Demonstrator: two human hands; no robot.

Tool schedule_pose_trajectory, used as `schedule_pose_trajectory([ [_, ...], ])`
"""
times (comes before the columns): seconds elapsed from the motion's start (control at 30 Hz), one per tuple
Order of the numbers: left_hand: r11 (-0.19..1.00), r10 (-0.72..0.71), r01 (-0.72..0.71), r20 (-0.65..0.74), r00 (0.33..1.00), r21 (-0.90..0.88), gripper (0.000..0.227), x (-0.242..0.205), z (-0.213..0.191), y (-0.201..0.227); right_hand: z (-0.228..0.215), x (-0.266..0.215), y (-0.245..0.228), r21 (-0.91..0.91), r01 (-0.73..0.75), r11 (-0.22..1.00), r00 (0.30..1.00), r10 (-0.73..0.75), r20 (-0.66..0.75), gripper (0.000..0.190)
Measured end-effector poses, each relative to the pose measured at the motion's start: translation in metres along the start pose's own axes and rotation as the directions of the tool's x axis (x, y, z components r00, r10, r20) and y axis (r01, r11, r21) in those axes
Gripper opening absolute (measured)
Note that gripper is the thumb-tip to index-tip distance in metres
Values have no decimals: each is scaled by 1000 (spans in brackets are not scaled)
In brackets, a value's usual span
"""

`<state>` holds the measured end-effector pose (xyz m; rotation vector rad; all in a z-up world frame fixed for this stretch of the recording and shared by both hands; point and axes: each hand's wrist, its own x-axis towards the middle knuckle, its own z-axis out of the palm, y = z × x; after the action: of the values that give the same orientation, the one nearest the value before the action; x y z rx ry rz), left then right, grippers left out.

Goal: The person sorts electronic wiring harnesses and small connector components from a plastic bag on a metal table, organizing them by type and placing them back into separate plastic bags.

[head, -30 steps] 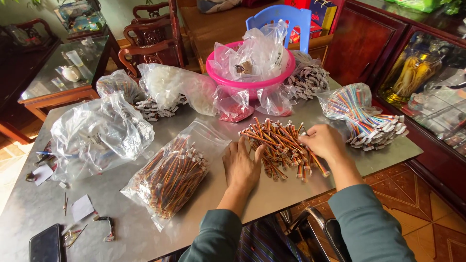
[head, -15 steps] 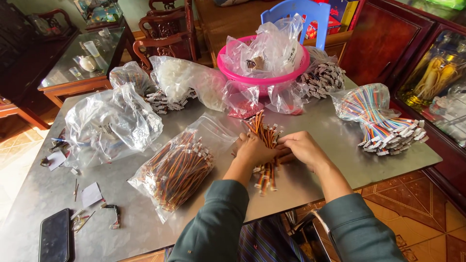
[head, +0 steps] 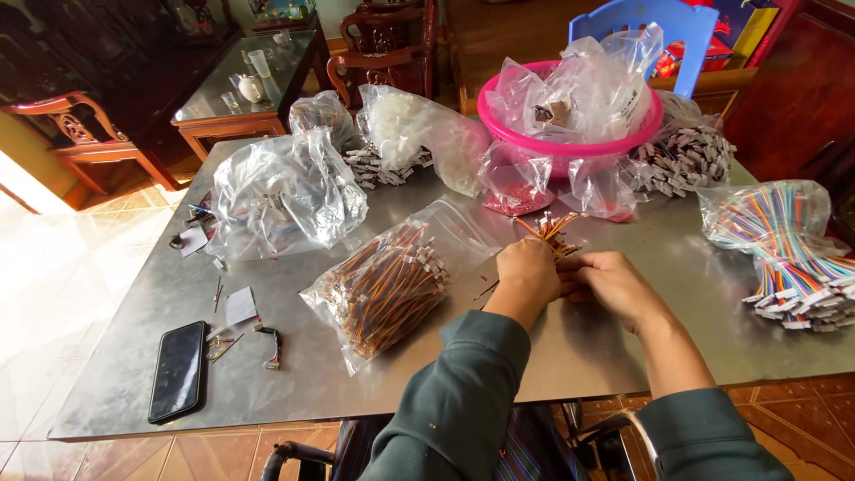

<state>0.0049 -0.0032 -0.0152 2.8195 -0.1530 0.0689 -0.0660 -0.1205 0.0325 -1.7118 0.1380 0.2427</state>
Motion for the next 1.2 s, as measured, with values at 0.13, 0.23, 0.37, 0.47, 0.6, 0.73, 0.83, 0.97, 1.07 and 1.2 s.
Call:
schedule_pose_trajectory([
  [0.13,998,51,-53,-78,996,-25,30,-28,-16,-11,-3,-5,2,87,-10,996,1000,10,2,41],
  [0.23,984,7,-18,-63,998,-177,29,-46,-32,-14,-5,-13,-4,102,-1,995,1000,1,1,42],
  [0.37,926,-49,40,-15,999,-376,38,-64,-58,-17,-1,-19,-8,135,28,990,999,-30,13,34],
  [0.47,879,-43,60,47,998,-474,44,-72,-67,-14,1,-15,-4,163,32,986,999,-31,-13,32],
  [0.6,795,14,-6,8,1000,-606,42,-64,-50,-17,13,-21,-8,203,80,976,996,-69,-60,33],
  [0.73,734,37,-43,-23,999,-677,42,-71,-64,-16,10,-1,2,311,101,945,994,-79,-80,28],
  [0.83,679,58,-61,-29,998,-732,41,-84,-88,-12,6,8,4,222,193,956,981,-182,-71,27],
  [0.97,629,73,-45,1,997,-776,64,-93,-109,-5,15,-10,-19,243,216,946,976,-201,-85,26],
  [1.07,650,38,-10,20,999,-760,58,-72,-79,-14,13,-18,-27,174,258,950,965,-246,-88,26],
  [1.2,404,90,-18,20,996,-915,28,-88,-87,-17,-9,-6,-17,344,107,933,994,-92,-61,46],
])
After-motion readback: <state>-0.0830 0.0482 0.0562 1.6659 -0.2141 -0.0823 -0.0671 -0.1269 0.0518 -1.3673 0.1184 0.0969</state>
